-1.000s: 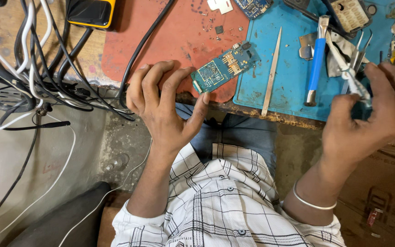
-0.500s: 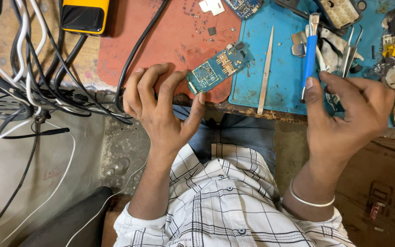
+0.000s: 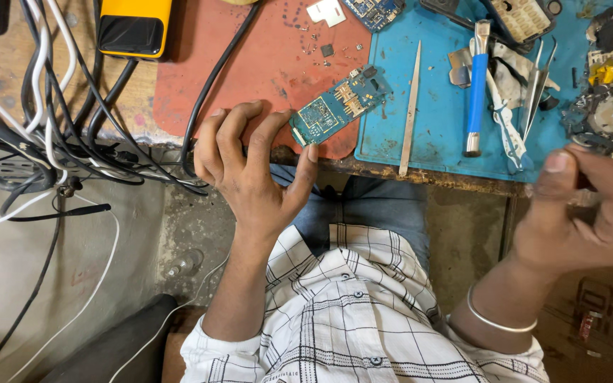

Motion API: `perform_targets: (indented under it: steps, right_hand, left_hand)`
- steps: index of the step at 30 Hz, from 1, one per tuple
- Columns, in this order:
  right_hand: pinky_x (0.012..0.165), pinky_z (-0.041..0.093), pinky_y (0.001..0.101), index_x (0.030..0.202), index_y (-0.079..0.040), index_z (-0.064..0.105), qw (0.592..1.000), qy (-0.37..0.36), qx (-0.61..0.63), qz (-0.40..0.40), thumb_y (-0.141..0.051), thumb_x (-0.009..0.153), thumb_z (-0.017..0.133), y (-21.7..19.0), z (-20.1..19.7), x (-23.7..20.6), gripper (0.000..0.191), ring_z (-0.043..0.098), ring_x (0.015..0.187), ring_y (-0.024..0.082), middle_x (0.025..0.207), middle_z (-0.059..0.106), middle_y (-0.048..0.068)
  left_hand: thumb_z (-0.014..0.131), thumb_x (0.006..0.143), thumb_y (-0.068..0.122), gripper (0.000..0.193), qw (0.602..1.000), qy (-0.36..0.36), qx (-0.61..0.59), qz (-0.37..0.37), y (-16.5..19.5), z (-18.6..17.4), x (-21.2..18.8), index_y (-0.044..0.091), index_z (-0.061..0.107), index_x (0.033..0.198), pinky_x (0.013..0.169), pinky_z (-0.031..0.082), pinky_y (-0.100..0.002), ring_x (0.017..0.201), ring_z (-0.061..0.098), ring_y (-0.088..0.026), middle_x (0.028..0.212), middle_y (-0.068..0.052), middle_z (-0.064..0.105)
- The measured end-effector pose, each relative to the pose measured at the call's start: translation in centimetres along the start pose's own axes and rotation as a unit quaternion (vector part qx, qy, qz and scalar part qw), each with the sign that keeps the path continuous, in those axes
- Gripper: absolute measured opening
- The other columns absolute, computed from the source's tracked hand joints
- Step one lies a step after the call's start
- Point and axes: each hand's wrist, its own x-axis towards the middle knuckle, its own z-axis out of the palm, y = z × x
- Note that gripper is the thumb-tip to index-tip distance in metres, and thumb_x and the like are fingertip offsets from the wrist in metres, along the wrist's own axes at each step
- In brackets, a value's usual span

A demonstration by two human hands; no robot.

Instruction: The person repairs a phone motherboard at a cluttered workbench. They heat the board with a hot air gun, use tweezers to reposition and work on components, scrape the board surface with a blade, and clean the board with a small brush.

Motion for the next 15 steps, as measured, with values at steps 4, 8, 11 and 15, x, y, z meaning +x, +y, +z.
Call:
perform_targets:
  steps: [4,8,11,15]
  right_hand:
    - [0.068,0.041,0.0240,0.114,0.009,0.073,0.998,0.040,0.013,0.054,-0.016,0.115,0.074,2.0,-2.4,-1.4,0.024,0.058,0.076,0.016,0.089,0.068,0.011]
    - [0.066,0.041,0.0223,0.113,0.011,0.072,0.998,0.029,0.006,0.047,-0.017,0.119,0.072,3.2,-3.4,-2.6,0.028,0.059,0.072,0.015,0.086,0.067,0.013]
    - [0.064,0.040,0.0233,0.110,0.013,0.074,1.000,-0.001,-0.012,-0.004,-0.015,0.117,0.076,3.2,-3.1,-3.2,0.029,0.061,0.072,0.017,0.087,0.068,0.017]
    - [0.065,0.042,0.0230,0.111,0.011,0.075,0.999,-0.030,0.005,-0.012,-0.016,0.113,0.078,2.0,-2.4,-3.6,0.027,0.061,0.074,0.018,0.091,0.072,0.017]
  left_hand:
    - [0.077,0.098,0.042,0.036,1.000,0.010,0.003,0.005,0.1,0.3,0.0,0.018,0.071,0.124,0.122,0.019,-0.046,0.143,0.035,-0.031,0.138,-0.003,0.057]
    - [0.077,0.099,0.042,0.035,1.000,0.015,0.001,0.004,0.3,0.6,-0.1,0.018,0.072,0.123,0.122,0.020,-0.045,0.143,0.035,-0.030,0.138,-0.003,0.057]
    - [0.077,0.099,0.044,0.036,1.000,0.009,0.005,0.003,0.4,0.6,-0.1,0.018,0.072,0.123,0.122,0.019,-0.046,0.143,0.034,-0.030,0.137,-0.003,0.057]
    - [0.076,0.099,0.044,0.036,1.000,0.005,0.009,0.005,0.7,0.5,-0.2,0.017,0.072,0.122,0.122,0.020,-0.046,0.144,0.034,-0.030,0.138,-0.003,0.058]
